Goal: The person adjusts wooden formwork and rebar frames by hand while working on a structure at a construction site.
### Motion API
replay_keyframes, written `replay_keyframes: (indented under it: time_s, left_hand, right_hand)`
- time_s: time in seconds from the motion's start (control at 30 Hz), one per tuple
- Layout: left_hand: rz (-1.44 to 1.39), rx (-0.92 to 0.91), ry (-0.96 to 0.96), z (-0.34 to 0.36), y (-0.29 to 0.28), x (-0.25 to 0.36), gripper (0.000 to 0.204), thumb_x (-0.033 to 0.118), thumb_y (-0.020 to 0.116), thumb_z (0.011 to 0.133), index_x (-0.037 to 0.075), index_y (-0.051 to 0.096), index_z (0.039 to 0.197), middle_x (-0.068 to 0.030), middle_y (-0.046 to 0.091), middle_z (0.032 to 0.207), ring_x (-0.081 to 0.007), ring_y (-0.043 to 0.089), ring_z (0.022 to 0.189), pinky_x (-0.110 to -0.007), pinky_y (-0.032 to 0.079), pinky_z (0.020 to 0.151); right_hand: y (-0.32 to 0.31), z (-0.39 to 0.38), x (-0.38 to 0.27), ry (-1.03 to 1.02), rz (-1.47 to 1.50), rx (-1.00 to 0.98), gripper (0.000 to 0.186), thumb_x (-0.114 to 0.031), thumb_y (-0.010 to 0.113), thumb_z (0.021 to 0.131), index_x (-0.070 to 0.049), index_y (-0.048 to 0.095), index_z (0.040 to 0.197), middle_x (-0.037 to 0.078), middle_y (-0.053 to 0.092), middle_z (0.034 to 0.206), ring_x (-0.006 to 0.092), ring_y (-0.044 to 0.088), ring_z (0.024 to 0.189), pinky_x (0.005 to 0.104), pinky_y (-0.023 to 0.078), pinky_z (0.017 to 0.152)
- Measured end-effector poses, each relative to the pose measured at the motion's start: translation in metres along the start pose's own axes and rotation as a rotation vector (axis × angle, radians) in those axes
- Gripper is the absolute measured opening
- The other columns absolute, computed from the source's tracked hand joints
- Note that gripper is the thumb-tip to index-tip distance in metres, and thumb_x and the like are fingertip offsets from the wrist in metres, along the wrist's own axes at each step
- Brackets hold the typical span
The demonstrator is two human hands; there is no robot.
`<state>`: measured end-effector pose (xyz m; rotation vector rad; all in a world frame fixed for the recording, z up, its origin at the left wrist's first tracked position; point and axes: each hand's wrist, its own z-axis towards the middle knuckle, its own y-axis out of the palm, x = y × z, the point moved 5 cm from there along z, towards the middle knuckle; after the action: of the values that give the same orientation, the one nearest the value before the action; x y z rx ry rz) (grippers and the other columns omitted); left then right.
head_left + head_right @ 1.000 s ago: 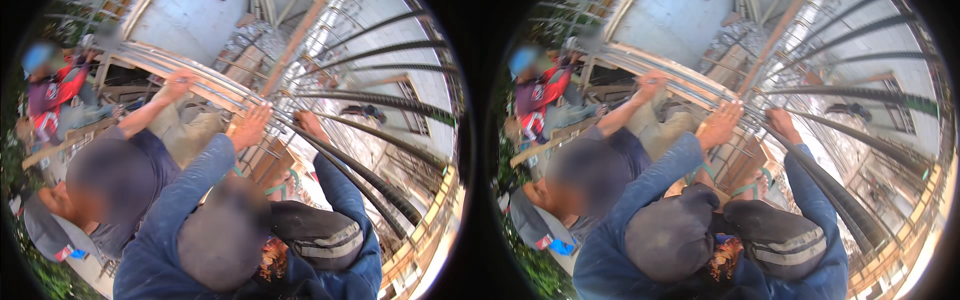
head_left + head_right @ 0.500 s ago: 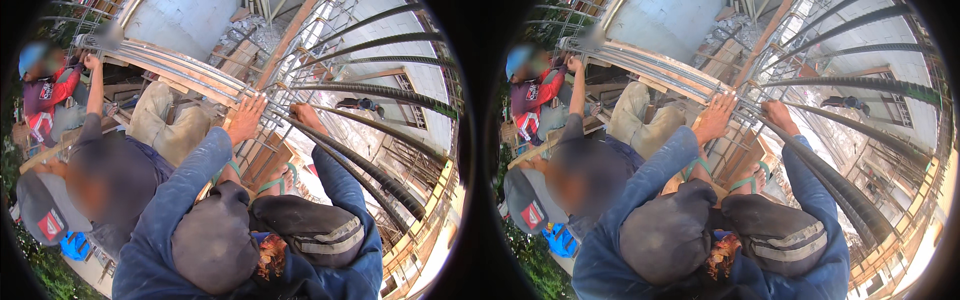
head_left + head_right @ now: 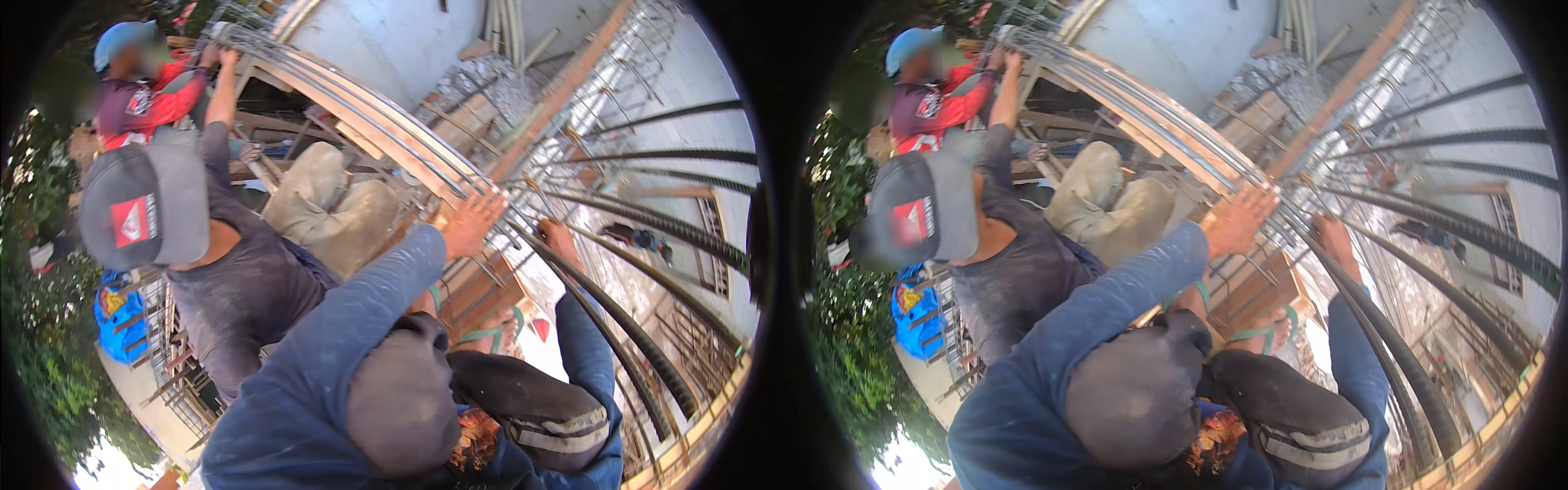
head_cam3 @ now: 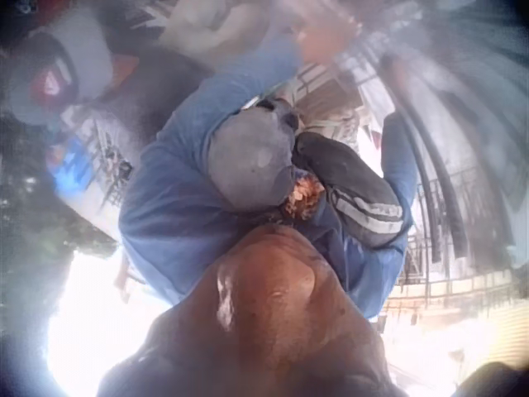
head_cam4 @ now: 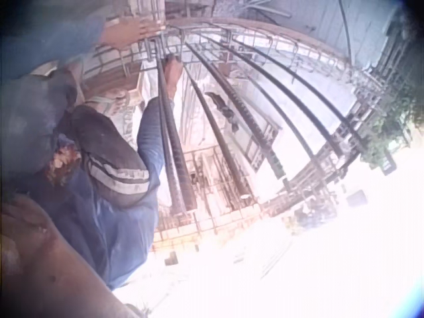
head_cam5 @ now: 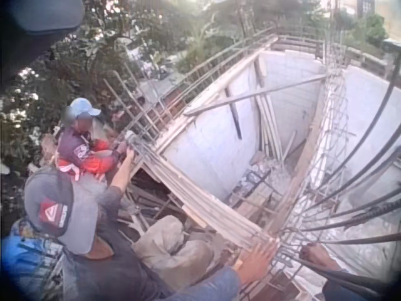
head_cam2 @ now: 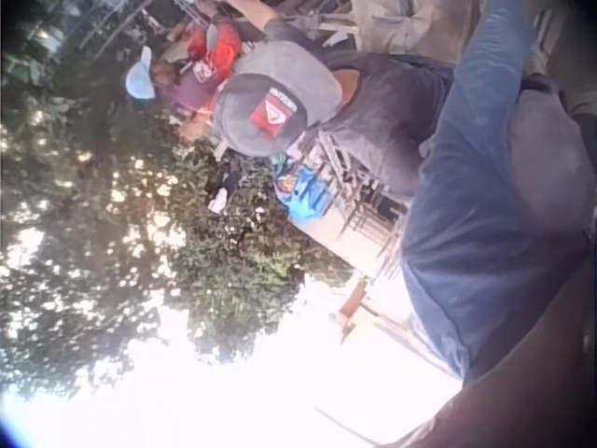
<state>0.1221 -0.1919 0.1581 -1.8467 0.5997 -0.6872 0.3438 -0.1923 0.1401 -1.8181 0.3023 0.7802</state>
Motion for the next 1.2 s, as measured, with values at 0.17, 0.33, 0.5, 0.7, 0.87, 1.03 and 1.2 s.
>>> replay_keyframes:
  time_s: [0.17,0.33,0.5,0.7,0.87,1.03,1.2]
  left_hand:
    - [-0.016,-0.009,0.023,0.001,-0.002,0.003,0.100,0.040,0.070,0.073,0.001,0.022,0.152,-0.0159,0.014,0.161,-0.0331,0.011,0.149,-0.051,0.017,0.117]
    - [-0.060,-0.024,0.010,-0.001,0.001,0.002,0.104,0.044,0.071,0.074,0.002,0.020,0.153,-0.0150,0.009,0.162,-0.0336,0.008,0.149,-0.052,0.014,0.119]
    - [-0.038,-0.053,0.015,0.005,-0.005,0.006,0.106,0.046,0.073,0.073,0.002,0.019,0.153,-0.0153,0.010,0.162,-0.0337,0.008,0.149,-0.051,0.014,0.118]
    - [-0.053,-0.060,0.021,0.002,0.000,0.003,0.103,0.043,0.070,0.076,0.002,0.017,0.154,-0.0167,0.008,0.162,-0.0346,0.005,0.150,-0.052,0.012,0.118]
    - [-0.028,-0.106,0.034,-0.001,-0.001,0.002,0.097,0.041,0.064,0.080,0.002,0.016,0.154,-0.0177,0.005,0.163,-0.0357,0.002,0.150,-0.053,0.009,0.118]
    - [0.000,-0.080,0.030,0.002,-0.004,0.001,0.098,0.043,0.065,0.080,-0.001,0.017,0.153,-0.0173,0.008,0.162,-0.0346,0.005,0.150,-0.051,0.011,0.119]
    - [-0.219,0.175,0.041,0.008,0.010,-0.004,0.088,0.022,0.064,0.072,-0.002,0.029,0.149,-0.0196,0.021,0.159,-0.0343,0.017,0.148,-0.050,0.013,0.119]
  right_hand:
    - [-0.003,-0.002,-0.003,0.005,0.017,-0.005,0.025,-0.020,0.063,0.082,0.003,0.054,0.076,0.021,0.056,0.076,0.0401,0.055,0.068,0.0473,0.043,0.060]
    - [-0.009,0.002,-0.014,0.077,0.019,-0.059,0.019,-0.012,0.069,0.076,0.002,0.057,0.081,0.022,0.059,0.081,0.0428,0.060,0.078,0.0499,0.047,0.068]
    - [-0.011,0.000,-0.008,0.079,0.001,-0.058,0.018,-0.011,0.067,0.078,0.002,0.055,0.079,0.022,0.058,0.078,0.0431,0.059,0.075,0.0496,0.046,0.066]
    - [-0.007,0.001,-0.008,0.054,0.003,-0.026,0.017,-0.011,0.067,0.078,0.002,0.055,0.080,0.023,0.058,0.078,0.0436,0.059,0.074,0.0497,0.046,0.065]
    - [-0.006,0.002,-0.013,0.095,-0.028,-0.065,0.018,-0.012,0.067,0.076,0.001,0.057,0.083,0.023,0.060,0.080,0.0439,0.060,0.076,0.0506,0.047,0.067]
    - [-0.009,0.000,-0.014,-0.017,-0.031,0.029,0.016,-0.011,0.064,0.078,0.002,0.054,0.079,0.022,0.056,0.074,0.0426,0.057,0.069,0.0479,0.045,0.062]
    - [-0.008,0.000,-0.005,0.075,-0.020,0.000,0.019,-0.017,0.059,0.081,0.002,0.062,0.081,0.023,0.061,0.079,0.0423,0.061,0.077,0.0491,0.047,0.070]
